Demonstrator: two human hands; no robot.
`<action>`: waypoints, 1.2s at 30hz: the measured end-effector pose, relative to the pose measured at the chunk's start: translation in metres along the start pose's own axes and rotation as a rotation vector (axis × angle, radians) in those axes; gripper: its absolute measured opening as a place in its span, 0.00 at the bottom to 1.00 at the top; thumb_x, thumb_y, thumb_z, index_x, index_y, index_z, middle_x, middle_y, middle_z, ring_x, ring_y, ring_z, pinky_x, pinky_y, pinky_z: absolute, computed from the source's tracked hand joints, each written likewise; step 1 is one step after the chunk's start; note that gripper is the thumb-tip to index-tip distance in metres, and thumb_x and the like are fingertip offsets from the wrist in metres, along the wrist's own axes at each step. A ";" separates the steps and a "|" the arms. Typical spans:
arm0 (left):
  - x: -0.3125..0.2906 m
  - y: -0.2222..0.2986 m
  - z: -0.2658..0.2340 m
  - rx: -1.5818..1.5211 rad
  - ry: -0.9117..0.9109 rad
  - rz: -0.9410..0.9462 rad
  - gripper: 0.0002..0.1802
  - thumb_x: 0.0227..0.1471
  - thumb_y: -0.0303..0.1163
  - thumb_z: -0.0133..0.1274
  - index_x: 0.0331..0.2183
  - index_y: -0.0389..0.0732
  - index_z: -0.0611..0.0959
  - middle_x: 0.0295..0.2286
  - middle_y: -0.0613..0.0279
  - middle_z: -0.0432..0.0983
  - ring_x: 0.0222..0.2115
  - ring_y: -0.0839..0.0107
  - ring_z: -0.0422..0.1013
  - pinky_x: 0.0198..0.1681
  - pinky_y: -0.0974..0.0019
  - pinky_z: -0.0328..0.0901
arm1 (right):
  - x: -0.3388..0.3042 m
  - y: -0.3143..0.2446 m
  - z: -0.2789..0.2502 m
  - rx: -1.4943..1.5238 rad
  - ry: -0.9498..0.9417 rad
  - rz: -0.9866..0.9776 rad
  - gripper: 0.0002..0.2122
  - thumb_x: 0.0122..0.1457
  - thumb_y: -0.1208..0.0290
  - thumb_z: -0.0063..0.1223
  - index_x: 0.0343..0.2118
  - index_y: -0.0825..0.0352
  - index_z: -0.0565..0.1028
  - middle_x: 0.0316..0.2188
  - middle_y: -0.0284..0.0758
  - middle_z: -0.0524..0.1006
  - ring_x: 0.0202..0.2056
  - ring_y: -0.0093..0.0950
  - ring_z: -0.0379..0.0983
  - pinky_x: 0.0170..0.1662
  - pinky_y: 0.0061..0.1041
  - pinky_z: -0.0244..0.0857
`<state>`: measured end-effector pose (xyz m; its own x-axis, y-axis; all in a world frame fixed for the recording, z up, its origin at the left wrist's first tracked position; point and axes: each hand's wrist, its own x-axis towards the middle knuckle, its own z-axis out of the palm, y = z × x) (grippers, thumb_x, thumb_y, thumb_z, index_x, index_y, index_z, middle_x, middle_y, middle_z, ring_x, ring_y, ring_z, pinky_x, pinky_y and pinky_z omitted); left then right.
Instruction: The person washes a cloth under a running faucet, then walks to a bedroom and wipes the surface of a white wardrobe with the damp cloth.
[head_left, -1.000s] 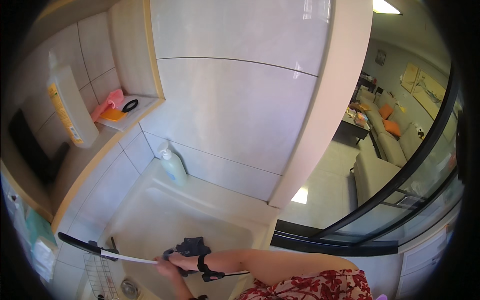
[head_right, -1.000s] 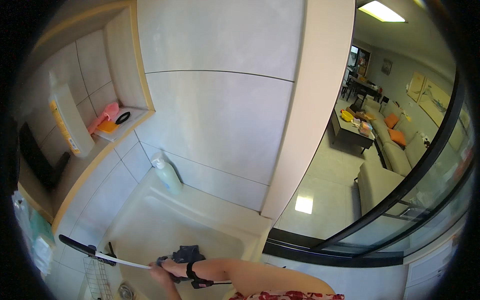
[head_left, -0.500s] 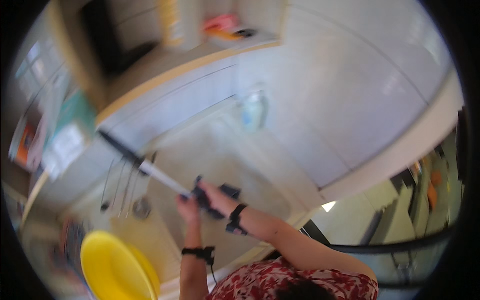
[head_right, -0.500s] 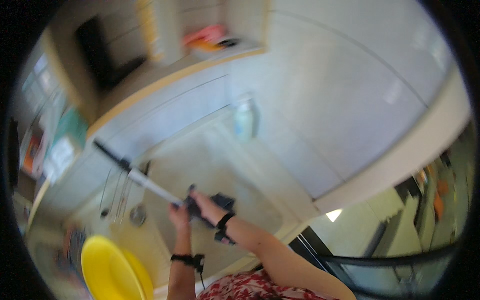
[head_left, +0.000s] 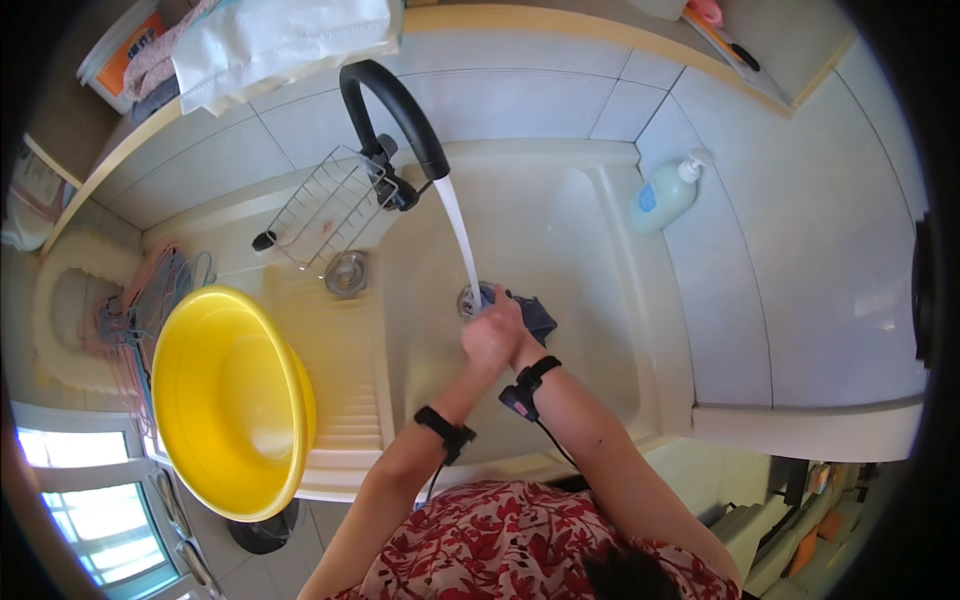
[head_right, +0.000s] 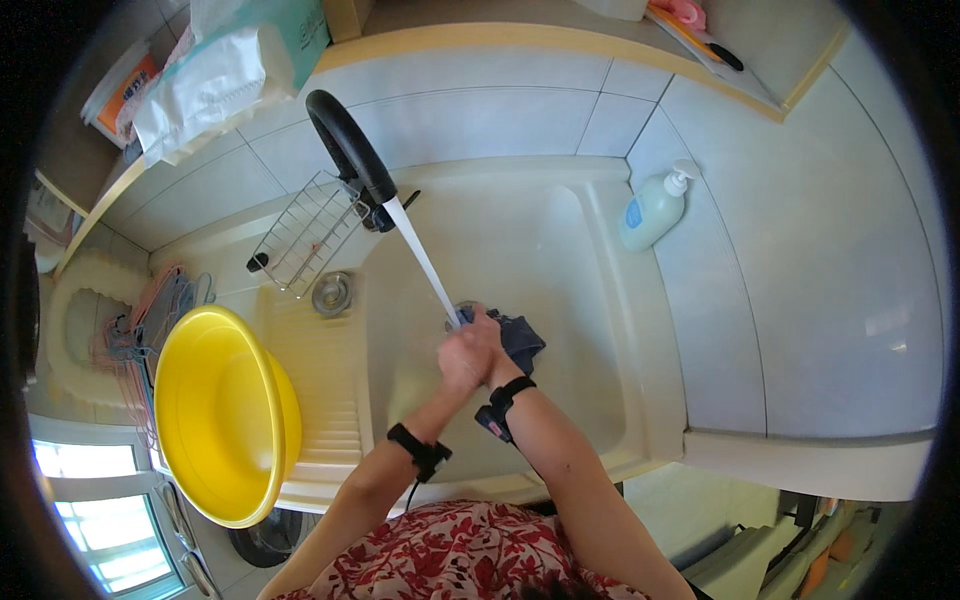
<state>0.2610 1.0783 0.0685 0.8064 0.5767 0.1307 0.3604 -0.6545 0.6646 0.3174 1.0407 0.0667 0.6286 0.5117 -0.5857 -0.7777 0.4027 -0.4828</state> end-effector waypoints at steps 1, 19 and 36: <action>0.003 0.008 -0.005 -0.007 -0.014 -0.004 0.18 0.50 0.41 0.41 0.27 0.37 0.78 0.26 0.43 0.73 0.26 0.43 0.69 0.31 0.48 0.65 | 0.001 -0.002 -0.011 0.011 -0.050 0.035 0.11 0.57 0.65 0.42 0.32 0.69 0.71 0.23 0.33 0.72 0.27 0.26 0.68 0.31 0.26 0.62; 0.054 -0.061 -0.056 -0.512 -0.531 -0.581 0.22 0.54 0.44 0.43 0.31 0.32 0.79 0.26 0.49 0.75 0.25 0.58 0.73 0.28 0.58 0.65 | -0.039 -0.069 -0.008 -0.009 -0.146 0.148 0.17 0.59 0.59 0.39 0.42 0.69 0.70 0.40 0.42 0.73 0.43 0.38 0.69 0.50 0.40 0.61; 0.038 0.002 -0.024 -0.257 -0.044 -0.436 0.13 0.48 0.39 0.45 0.33 0.43 0.76 0.27 0.47 0.74 0.29 0.50 0.72 0.30 0.53 0.66 | -0.024 -0.008 0.012 -0.067 0.173 0.107 0.13 0.61 0.59 0.38 0.31 0.62 0.71 0.27 0.32 0.72 0.32 0.30 0.69 0.38 0.31 0.65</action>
<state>0.2813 1.1101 0.0923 0.6275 0.7448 -0.2270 0.5456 -0.2127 0.8106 0.3088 1.0340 0.0923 0.5397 0.4088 -0.7360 -0.8411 0.2987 -0.4509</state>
